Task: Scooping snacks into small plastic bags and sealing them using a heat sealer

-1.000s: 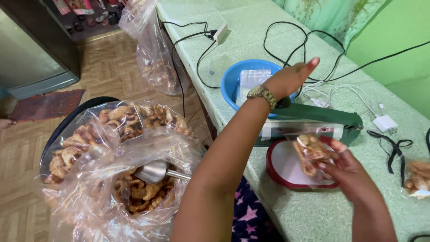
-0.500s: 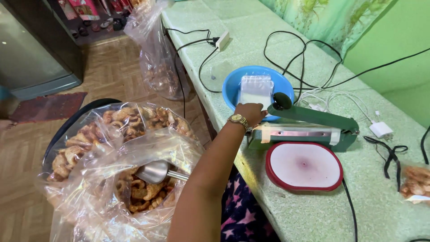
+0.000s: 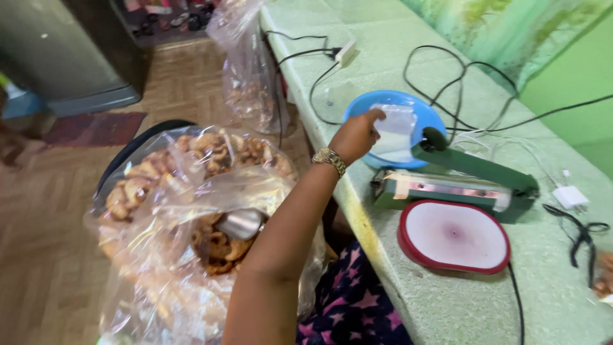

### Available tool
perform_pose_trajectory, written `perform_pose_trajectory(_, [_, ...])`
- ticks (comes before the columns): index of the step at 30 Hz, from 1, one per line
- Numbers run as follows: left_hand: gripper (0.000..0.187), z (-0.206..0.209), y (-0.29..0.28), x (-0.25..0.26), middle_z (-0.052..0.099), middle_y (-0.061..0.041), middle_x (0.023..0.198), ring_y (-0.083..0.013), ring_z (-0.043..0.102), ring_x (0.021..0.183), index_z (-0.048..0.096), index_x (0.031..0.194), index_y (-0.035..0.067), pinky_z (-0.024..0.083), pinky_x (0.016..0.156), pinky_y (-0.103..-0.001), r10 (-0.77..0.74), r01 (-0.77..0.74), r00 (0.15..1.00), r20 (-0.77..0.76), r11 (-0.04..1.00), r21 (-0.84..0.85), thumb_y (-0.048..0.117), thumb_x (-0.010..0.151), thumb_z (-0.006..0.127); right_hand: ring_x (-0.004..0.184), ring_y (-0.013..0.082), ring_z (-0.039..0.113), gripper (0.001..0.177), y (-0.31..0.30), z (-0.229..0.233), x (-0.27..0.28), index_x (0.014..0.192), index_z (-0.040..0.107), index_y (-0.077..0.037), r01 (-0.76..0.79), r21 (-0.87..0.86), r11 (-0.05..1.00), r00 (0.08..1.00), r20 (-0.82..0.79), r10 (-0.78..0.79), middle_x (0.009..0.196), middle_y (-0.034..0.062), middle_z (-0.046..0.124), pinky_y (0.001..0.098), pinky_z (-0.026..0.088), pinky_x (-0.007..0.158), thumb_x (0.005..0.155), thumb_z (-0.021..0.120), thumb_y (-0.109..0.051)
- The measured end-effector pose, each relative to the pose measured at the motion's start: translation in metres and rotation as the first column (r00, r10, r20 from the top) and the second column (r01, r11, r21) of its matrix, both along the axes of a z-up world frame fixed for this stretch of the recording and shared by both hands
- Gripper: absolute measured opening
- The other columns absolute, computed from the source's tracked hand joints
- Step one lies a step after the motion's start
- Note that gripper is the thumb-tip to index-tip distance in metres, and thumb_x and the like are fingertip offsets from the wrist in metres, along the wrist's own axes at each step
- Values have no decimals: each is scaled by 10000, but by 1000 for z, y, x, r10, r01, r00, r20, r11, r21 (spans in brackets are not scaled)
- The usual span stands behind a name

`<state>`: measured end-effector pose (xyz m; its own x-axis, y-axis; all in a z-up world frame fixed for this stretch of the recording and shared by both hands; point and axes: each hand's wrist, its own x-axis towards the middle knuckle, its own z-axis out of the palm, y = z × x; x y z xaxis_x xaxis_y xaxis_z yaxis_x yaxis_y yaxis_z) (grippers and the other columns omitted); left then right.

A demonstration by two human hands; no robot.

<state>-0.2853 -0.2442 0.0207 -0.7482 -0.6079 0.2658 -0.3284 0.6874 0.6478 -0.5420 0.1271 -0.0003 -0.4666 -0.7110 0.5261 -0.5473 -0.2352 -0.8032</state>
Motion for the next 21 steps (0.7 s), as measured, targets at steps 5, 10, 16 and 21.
perform_pose_trajectory(5, [553,60,31,109,647,-129,945,-221,697,740,372,1228,296,573,669,-304,150,-129,978,-148,981,144,-3,792,534,978,352,576,272,-79,30,147,1079,543,43,-240,125,963,962,-105,253,1054,246,570,441,468,827,809,559,17])
perform_pose_trajectory(10, [563,80,72,229,633,2,1054,-145,636,938,587,1039,117,482,779,-259,221,-286,915,-337,945,-157,-92,537,440,953,169,615,291,-149,10,268,1064,593,-102,-580,490,651,571,-325,754,1064,55,627,270,440,819,800,543,-215])
perform_pose_trajectory(16, [248,88,160,335,654,-158,862,-359,606,879,626,984,45,470,779,-445,435,-501,845,-311,847,-178,21,746,566,809,342,615,238,-216,-45,349,936,594,-77,-195,588,785,376,-694,614,846,125,598,423,529,647,766,559,-239])
perform_pose_trajectory(21, [195,65,203,380,676,-30,783,-225,650,796,657,924,145,507,725,-311,698,-752,635,-332,656,-59,34,777,595,744,391,634,191,-245,-68,364,915,550,-47,-53,661,749,363,-686,631,798,162,591,465,528,589,802,504,-194])
